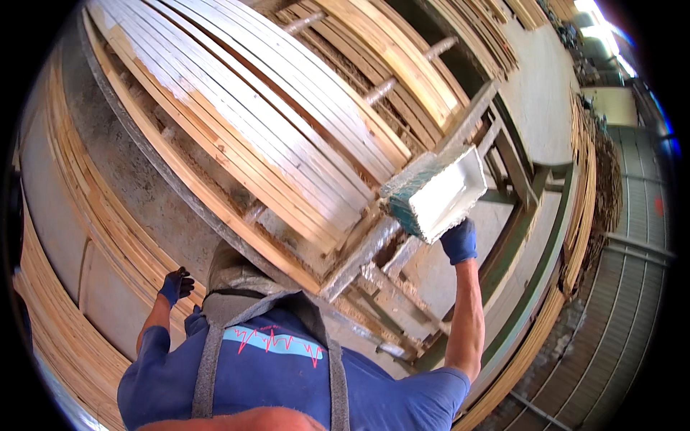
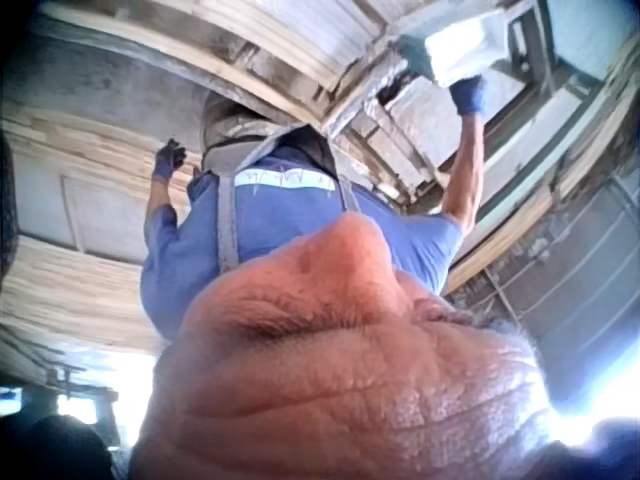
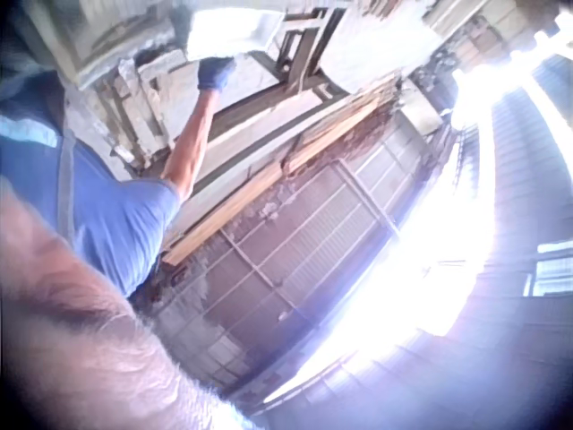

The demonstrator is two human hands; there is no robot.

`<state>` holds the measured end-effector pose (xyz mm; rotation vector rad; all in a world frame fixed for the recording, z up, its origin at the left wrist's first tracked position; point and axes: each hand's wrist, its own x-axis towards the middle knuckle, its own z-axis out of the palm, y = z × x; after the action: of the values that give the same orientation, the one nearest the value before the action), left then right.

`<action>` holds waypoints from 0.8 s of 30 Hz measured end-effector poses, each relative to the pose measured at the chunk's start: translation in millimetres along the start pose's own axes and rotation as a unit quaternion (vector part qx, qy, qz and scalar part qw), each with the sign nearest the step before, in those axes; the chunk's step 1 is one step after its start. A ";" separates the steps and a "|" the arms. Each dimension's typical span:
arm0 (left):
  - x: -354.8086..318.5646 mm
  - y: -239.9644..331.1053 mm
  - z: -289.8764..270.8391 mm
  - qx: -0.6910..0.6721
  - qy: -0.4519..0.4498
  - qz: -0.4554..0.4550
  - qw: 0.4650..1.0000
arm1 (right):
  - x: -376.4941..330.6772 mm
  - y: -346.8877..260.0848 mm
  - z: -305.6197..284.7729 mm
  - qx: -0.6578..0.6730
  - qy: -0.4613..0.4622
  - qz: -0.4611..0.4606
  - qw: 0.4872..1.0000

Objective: The person applies white paint to long wooden planks arranged on a metal rack using a paint roller. They repeatedly dip the roller into a paint bucket and roll it along the length of the planks, covering the wood surface. The person also picks up and places wooden planks onto the rack to position them for painting.

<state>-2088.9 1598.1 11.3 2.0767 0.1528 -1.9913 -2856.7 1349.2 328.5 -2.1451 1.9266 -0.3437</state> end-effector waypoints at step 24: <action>-302.7 502.3 404.0 0.616 0.038 0.661 0.426 | 43.7 0.5 2.0 0.044 -0.103 0.078 0.991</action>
<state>-2368.6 1042.6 358.0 1.3441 -2.6155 -0.6374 -2852.0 1305.8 327.1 -1.8798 1.9098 -0.1673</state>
